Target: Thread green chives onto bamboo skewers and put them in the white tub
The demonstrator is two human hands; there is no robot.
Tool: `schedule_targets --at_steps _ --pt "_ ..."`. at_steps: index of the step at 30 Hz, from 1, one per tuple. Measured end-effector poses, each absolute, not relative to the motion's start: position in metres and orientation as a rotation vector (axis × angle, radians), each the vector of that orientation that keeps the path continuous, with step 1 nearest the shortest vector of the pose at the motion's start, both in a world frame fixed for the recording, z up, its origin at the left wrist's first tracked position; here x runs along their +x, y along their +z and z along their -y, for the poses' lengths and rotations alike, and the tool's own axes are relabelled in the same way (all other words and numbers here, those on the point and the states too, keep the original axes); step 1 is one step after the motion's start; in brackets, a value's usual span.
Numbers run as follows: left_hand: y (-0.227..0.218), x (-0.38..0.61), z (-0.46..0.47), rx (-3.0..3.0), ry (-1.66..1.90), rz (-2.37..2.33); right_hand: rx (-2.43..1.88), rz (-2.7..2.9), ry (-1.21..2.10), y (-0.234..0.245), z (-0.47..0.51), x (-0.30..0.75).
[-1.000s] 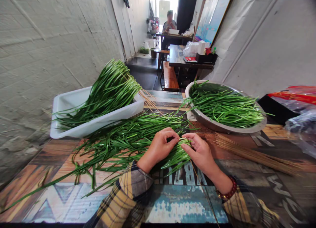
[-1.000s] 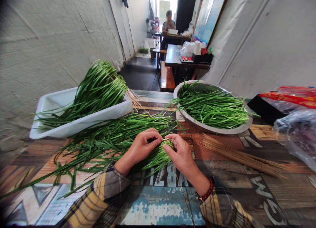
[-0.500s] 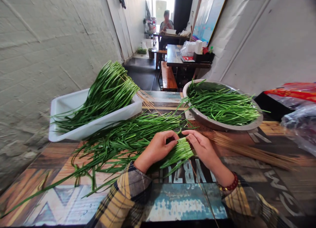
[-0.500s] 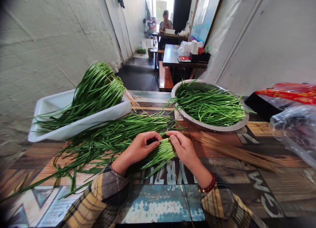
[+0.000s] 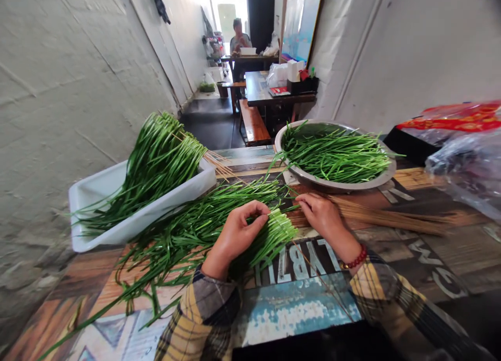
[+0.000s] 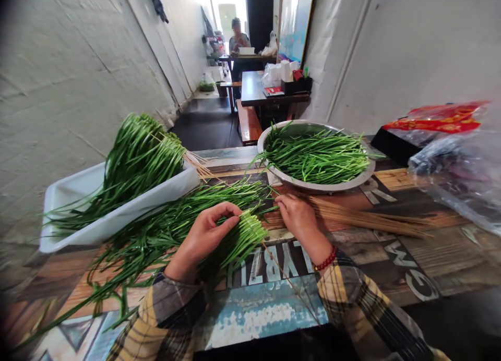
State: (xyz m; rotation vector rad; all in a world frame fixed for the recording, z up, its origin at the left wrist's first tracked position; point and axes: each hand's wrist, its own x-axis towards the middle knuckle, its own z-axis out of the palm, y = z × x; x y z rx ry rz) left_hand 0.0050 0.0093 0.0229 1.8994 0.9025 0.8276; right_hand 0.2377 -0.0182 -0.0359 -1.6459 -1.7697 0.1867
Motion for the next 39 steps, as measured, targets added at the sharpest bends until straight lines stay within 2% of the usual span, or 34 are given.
schedule_targets --at_steps 4,8,10,16,24,29,35,39 --pt "0.016 0.01 -0.009 1.866 0.812 -0.878 -1.484 1.631 0.214 -0.021 0.023 0.233" --pt "0.006 0.017 -0.009 1.865 0.853 -0.933 -1.324 1.499 0.617 -0.009 0.035 0.214" --pt "0.003 0.019 -0.009 1.862 0.871 -0.953 -1.289 1.559 0.712 -0.007 0.041 0.203" --pt "0.0 0.022 -0.007 1.839 0.868 -0.98 -1.395 1.667 0.54 -0.014 0.046 0.185" --pt "-0.001 0.024 -0.007 1.898 0.775 -0.972 -1.439 1.636 0.49 -0.023 0.042 0.183" --pt "0.001 0.017 -0.013 1.927 0.738 -0.924 -1.402 1.677 0.548 -0.028 0.039 0.188" --pt "0.003 0.0 -0.026 1.985 1.029 -1.199 -1.392 1.721 0.661 -0.028 0.041 0.192" --pt "-0.006 0.003 -0.027 2.265 0.886 -1.195 -1.414 1.724 0.673 -0.029 0.041 0.192"
